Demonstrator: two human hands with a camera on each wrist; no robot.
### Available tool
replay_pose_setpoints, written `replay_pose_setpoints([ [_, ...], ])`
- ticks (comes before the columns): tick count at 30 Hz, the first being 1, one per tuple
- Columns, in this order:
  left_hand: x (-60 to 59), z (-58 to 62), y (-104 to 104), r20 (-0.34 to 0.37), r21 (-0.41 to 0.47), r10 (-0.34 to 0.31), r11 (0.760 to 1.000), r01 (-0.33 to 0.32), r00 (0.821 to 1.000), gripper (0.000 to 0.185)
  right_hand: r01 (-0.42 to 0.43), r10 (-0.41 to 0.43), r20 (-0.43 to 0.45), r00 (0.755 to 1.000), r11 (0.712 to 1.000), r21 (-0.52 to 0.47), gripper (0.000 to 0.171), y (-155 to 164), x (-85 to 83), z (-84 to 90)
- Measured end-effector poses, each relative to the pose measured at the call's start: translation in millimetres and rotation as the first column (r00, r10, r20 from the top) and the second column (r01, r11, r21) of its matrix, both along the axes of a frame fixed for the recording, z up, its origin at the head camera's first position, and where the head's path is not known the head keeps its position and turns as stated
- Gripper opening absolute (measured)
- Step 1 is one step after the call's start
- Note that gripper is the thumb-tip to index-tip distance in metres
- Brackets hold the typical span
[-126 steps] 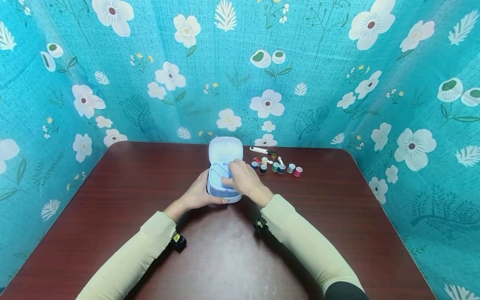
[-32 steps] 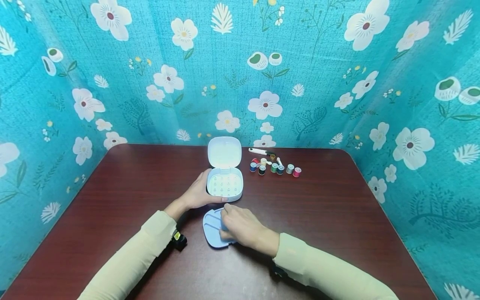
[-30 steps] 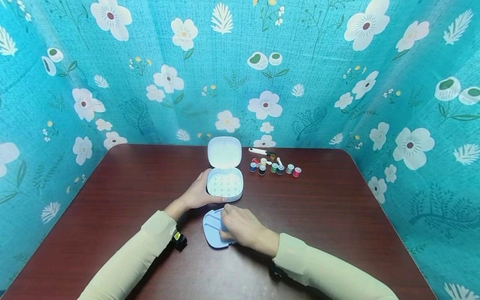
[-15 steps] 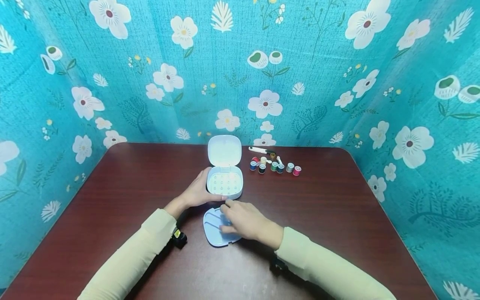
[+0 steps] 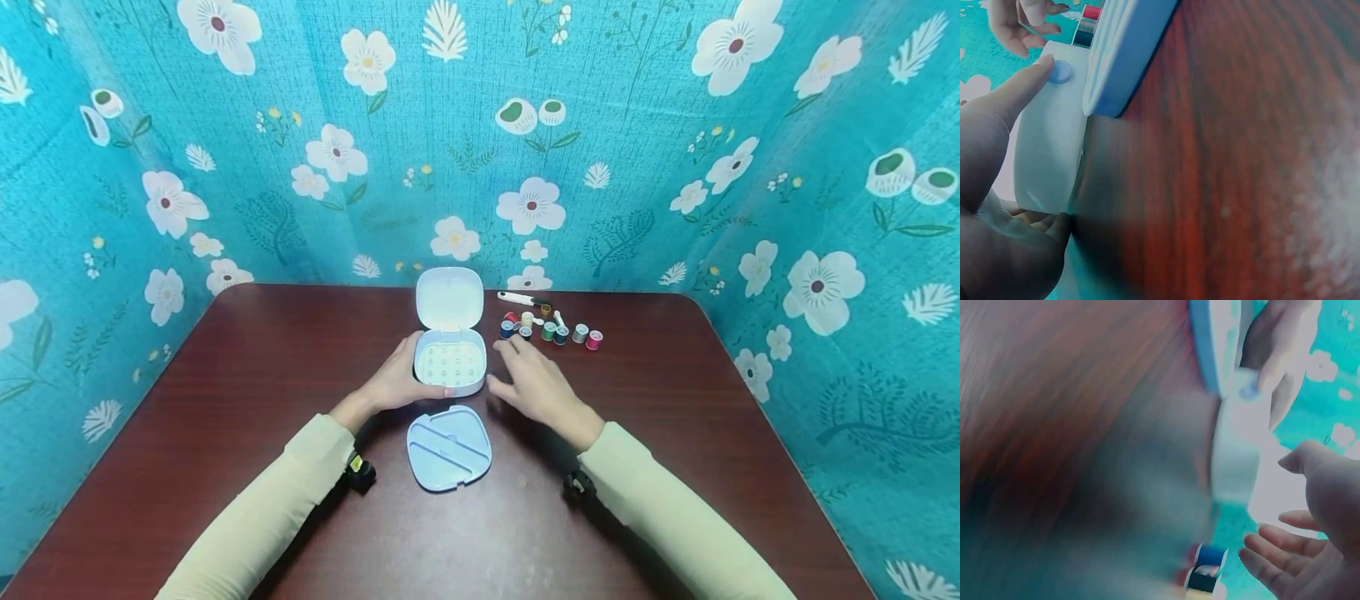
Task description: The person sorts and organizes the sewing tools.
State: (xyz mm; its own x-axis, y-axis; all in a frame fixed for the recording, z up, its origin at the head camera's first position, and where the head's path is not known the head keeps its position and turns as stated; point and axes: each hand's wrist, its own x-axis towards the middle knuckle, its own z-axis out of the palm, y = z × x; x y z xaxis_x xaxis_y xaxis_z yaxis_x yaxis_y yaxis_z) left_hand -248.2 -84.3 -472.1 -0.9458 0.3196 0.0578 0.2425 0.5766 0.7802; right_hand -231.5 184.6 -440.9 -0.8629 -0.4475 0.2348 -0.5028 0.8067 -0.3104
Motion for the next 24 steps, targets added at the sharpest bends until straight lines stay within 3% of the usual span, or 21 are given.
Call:
replay_pose_setpoints([
  [10, -1.9, 0.5, 1, 0.009, -0.011, 0.011, 1.0, -0.011, 1.0, 0.115, 0.191, -0.182, 0.078, 0.98, 0.973, -0.128, 0.053, 29, -27.0, -12.7],
  [17, -5.1, -1.2, 0, 0.02, -0.029, 0.024, 0.999, -0.023, 1.0, 0.12, 0.213, -0.187, 0.131, 0.974, 0.951, -0.223, 0.054, 34, -39.5, -19.1],
  [24, -10.0, -5.3, 0, 0.019, -0.024, 0.021, 1.0, -0.021, 1.0, 0.125, 0.237, -0.202, 0.153, 0.967, 0.936, -0.259, 0.054, 34, -49.4, -23.5],
])
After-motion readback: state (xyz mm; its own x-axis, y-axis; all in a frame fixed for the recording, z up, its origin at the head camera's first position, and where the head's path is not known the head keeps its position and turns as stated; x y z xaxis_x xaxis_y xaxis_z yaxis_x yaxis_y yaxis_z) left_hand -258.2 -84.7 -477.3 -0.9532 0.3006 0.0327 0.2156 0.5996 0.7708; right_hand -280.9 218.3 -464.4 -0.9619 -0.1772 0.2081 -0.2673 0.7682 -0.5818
